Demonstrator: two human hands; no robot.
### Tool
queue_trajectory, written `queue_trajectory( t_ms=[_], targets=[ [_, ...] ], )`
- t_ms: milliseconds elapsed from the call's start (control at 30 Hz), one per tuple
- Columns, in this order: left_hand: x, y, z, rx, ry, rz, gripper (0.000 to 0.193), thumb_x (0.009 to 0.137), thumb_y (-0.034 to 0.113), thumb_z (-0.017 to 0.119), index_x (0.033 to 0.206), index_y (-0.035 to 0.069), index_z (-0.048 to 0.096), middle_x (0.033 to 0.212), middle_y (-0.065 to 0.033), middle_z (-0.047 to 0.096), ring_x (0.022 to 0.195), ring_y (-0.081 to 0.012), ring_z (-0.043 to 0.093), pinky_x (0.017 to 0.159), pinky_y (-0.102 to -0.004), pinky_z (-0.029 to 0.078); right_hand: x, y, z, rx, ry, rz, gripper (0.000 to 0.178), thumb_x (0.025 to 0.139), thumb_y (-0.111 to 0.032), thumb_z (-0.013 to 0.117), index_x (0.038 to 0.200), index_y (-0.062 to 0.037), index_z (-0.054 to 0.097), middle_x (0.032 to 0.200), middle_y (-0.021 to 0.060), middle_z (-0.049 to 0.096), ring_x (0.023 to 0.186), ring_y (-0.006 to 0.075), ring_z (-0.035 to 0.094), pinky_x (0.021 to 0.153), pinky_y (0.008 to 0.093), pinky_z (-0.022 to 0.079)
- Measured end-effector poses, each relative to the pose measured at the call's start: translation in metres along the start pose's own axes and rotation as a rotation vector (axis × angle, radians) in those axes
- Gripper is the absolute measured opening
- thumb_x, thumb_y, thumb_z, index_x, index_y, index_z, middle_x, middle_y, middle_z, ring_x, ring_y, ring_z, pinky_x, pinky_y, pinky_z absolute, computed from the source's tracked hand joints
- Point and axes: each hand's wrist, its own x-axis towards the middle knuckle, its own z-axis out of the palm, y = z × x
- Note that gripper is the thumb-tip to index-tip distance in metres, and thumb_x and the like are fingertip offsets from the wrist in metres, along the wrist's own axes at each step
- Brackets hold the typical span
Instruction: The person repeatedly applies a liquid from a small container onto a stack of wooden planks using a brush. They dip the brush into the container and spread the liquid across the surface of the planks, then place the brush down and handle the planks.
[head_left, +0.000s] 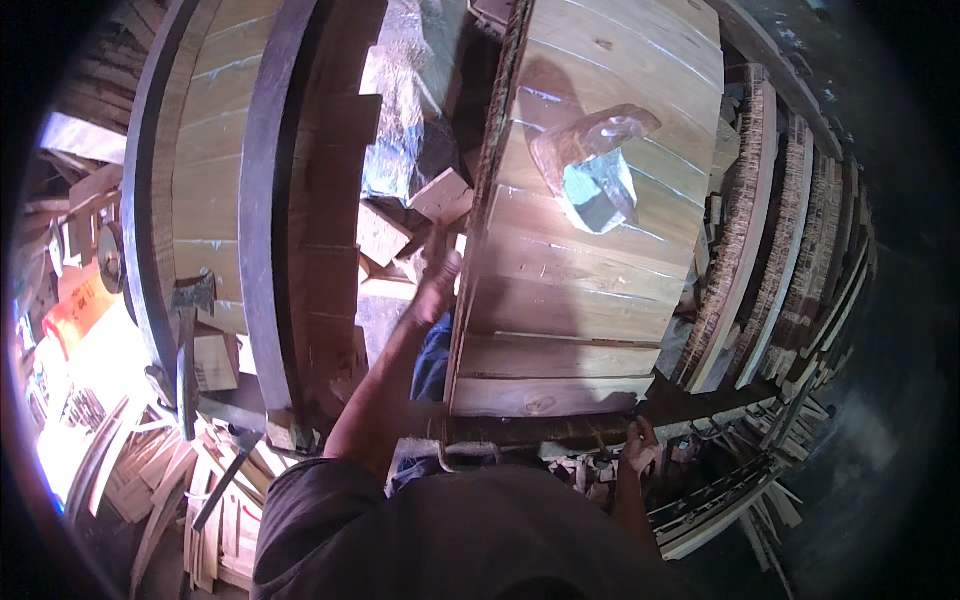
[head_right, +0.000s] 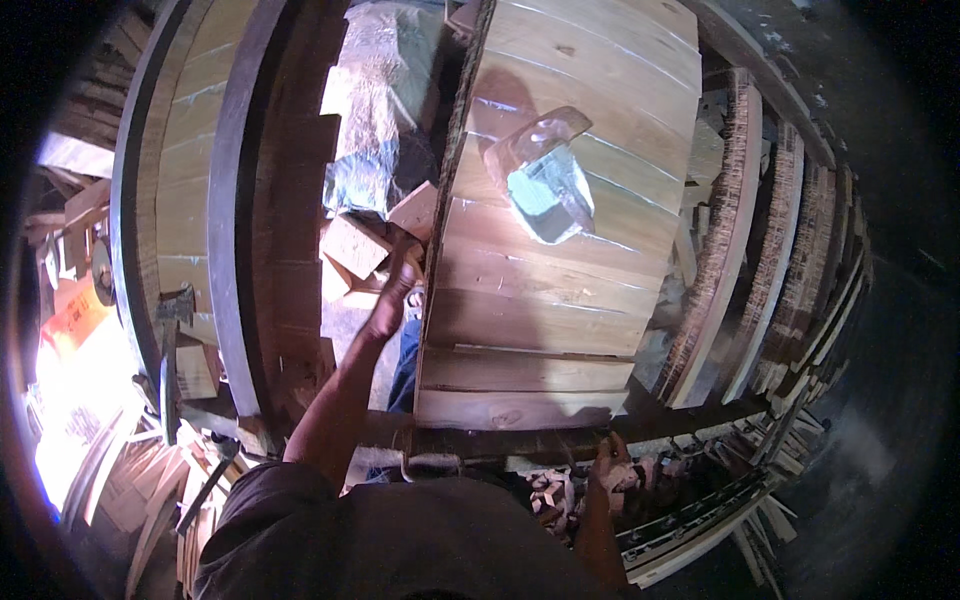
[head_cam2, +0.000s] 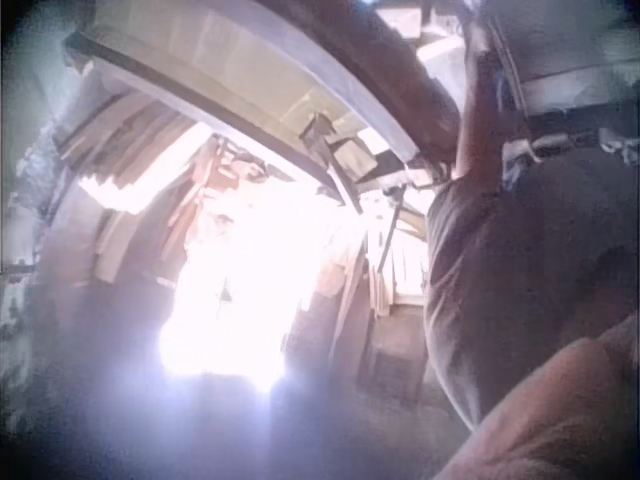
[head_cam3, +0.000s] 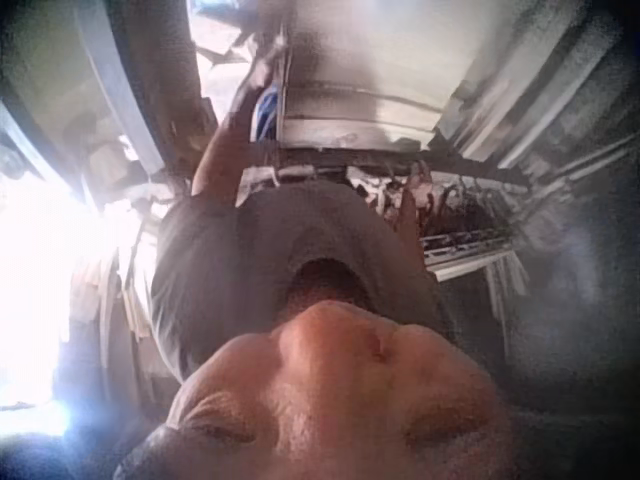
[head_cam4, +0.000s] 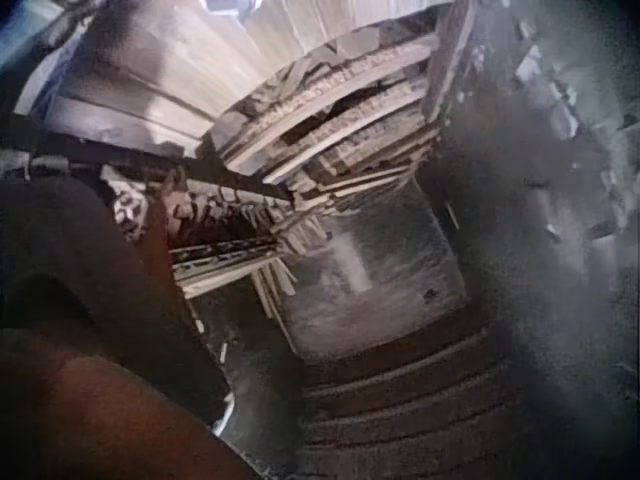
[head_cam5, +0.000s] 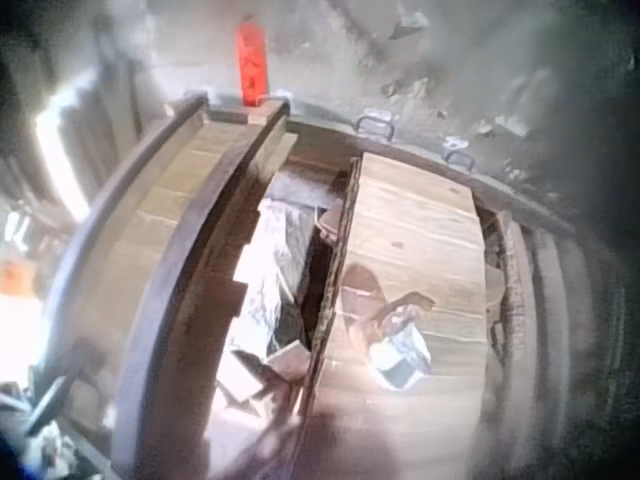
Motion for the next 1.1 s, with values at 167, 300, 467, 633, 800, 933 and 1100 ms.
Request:
queue_trajectory(
  t_ms=[167, 300, 467, 633, 800, 933, 1100],
  targets=[
    [-0.019, -0.017, 0.043, 0.382, 0.056, 0.099, 0.113, 0.082, 0.061, 0.067, 0.154, -0.001, 0.006, 0.159, -0.0254, 0.013, 0.148, -0.0362, 0.012, 0.119, -0.0432, 0.013, -0.007, -0.017, -0.007, -0.042, -0.044, -0.099, 0.035, 0.088, -0.017, 0.064, 0.116, 0.0045, 0.067, 0.11, 0.0213, 0.068, 0.102, 0.0293, 0.064, 0.092, 0.0387, 0.049],
    [-0.018, -0.028, 0.042, 0.449, 0.079, 0.127, 0.113, 0.082, 0.06, 0.067, 0.153, -0.003, 0.008, 0.158, -0.0279, 0.015, 0.147, -0.0387, 0.017, 0.119, -0.0442, 0.016, -0.003, -0.015, -0.009, -0.045, -0.056, -0.053, 0.037, 0.088, -0.019, 0.065, 0.117, 0.0052, 0.065, 0.111, 0.0205, 0.068, 0.102, 0.0291, 0.064, 0.092, 0.0393, 0.049],
    [-0.019, -0.03, 0.046, 0.486, 0.114, 0.122, 0.114, 0.082, 0.06, 0.068, 0.152, -0.005, 0.007, 0.158, -0.0288, 0.015, 0.147, -0.0391, 0.017, 0.119, -0.0442, 0.015, 0.003, 0.017, 0.005, 0.034, 0.073, -0.129, 0.027, 0.086, -0.013, 0.069, 0.11, -0.0005, 0.071, 0.1, 0.0161, 0.071, 0.089, 0.0259, 0.066, 0.081, 0.0407, 0.053],
    [-0.022, -0.016, 0.051, 0.639, 0.129, 0.014, 0.116, 0.081, 0.057, 0.07, 0.152, -0.006, 0.003, 0.157, -0.03, 0.016, 0.147, -0.0398, 0.016, 0.119, -0.044, 0.015, 0.014, 0.035, 0.003, -0.003, 0.041, -0.13, 0.026, 0.084, -0.011, 0.069, 0.108, -0.001, 0.072, 0.102, 0.0154, 0.072, 0.091, 0.0257, 0.067, 0.082, 0.0399, 0.053],
    [-0.049, 0.003, 0.049, 0.498, 0.139, 0.141, 0.109, 0.08, 0.035, 0.077, 0.153, -0.003, 0.006, 0.156, -0.0289, 0.021, 0.147, -0.0391, 0.019, 0.119, -0.0439, 0.019, 0.01, 0.012, 0.009, 0.152, 0.07, -0.027, 0.025, 0.084, -0.011, 0.069, 0.105, 0.0028, 0.072, 0.099, 0.0148, 0.072, 0.089, 0.0239, 0.068, 0.081, 0.0393, 0.054],
    [-0.089, 0.055, 0.061, 0.436, 0.034, 0.118, 0.083, 0.082, -0.001, 0.063, 0.153, 0.001, 0.019, 0.152, -0.0241, 0.034, 0.143, -0.0337, 0.033, 0.116, -0.0372, 0.028, 0.017, 0.035, 0.013, 0.187, 0.026, -0.09, 0.026, 0.084, -0.009, 0.068, 0.106, 0.0051, 0.069, 0.099, 0.0148, 0.071, 0.088, 0.0236, 0.067, 0.08, 0.0363, 0.054],
    [-0.091, 0.042, 0.072, 0.582, 0.165, 0.053, 0.069, 0.083, 0.0, 0.056, 0.145, 0.005, 0.026, 0.138, -0.0242, 0.042, 0.13, -0.0388, 0.041, 0.108, -0.0416, 0.035, 0.001, -0.006, 0.007, 0.31, 0.014, -0.067, 0.024, 0.084, -0.004, 0.067, 0.106, 0.005, 0.069, 0.098, 0.0124, 0.07, 0.085, 0.0226, 0.066, 0.08, 0.0329, 0.054]
  ],
)
